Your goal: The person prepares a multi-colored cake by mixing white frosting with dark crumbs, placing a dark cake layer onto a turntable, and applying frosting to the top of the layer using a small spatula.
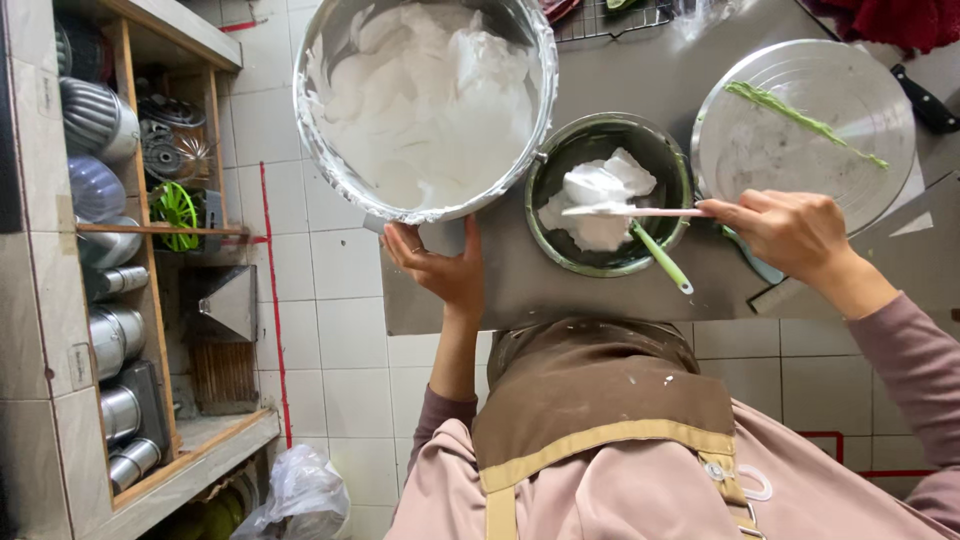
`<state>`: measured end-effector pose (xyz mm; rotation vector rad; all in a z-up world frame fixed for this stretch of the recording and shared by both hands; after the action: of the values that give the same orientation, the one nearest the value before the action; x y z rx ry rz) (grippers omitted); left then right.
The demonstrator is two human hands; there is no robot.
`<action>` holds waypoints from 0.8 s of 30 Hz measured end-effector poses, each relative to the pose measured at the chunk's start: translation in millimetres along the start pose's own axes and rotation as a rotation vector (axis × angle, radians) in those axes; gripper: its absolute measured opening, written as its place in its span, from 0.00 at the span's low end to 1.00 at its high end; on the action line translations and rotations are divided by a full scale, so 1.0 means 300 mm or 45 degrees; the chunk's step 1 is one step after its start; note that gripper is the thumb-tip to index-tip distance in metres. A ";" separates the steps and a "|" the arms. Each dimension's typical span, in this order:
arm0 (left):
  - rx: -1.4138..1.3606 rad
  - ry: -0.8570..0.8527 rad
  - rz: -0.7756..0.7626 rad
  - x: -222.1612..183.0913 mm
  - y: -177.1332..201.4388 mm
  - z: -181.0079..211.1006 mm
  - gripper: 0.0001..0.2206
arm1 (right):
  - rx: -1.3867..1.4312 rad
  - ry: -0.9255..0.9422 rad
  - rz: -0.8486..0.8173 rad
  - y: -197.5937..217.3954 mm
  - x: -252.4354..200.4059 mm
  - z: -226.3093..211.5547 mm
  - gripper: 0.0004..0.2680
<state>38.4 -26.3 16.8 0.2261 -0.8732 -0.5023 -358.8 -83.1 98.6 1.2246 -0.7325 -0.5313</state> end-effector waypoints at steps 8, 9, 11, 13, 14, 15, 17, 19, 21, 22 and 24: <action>0.027 -0.008 0.013 0.015 0.008 0.007 0.50 | 0.311 -0.136 0.425 0.242 0.208 0.135 0.05; 0.195 -0.072 0.019 0.020 0.011 0.018 0.51 | 0.311 -0.128 0.430 0.283 0.272 0.113 0.05; 0.196 -0.053 0.049 0.023 0.010 0.027 0.51 | 0.180 0.056 0.520 0.371 0.405 0.045 0.06; 0.196 -0.037 0.078 0.024 0.008 0.027 0.51 | 0.052 0.195 0.560 0.417 0.538 -0.030 0.06; 0.127 0.004 0.068 0.020 0.009 0.022 0.51 | -0.020 0.253 0.538 0.416 0.599 -0.074 0.05; 0.057 0.045 0.059 0.016 0.008 0.015 0.51 | -0.092 0.312 0.515 0.413 0.653 -0.102 0.05; 0.089 0.009 0.073 0.011 0.008 0.012 0.52 | -0.239 0.426 0.240 0.340 0.774 -0.164 0.05; 0.113 -0.030 0.090 0.014 0.005 0.008 0.52 | -0.159 0.541 0.111 0.279 0.870 -0.232 0.05; 0.129 -0.034 0.089 0.014 0.009 0.006 0.52 | -0.114 0.489 -0.312 0.183 0.947 -0.305 0.04; 0.132 -0.034 0.094 0.015 0.010 0.007 0.52 | -0.163 0.588 -0.404 0.158 0.968 -0.350 0.04; 0.147 -0.005 0.097 0.012 0.012 0.009 0.52 | -0.210 0.691 -0.493 0.131 0.995 -0.401 0.05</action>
<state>39.5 -25.0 22.3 0.2966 -0.9120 -0.3819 -71.5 -209.2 180.3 1.2822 0.0106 -0.5281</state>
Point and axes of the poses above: each hand's wrist, its own x-axis towards the middle knuckle, its own y-axis out of the back of the hand, z = x × y, the point moved 5 cm from there along x, towards the middle knuckle, and after that the axes turned 5 degrees about z, right-handed, at the moved point
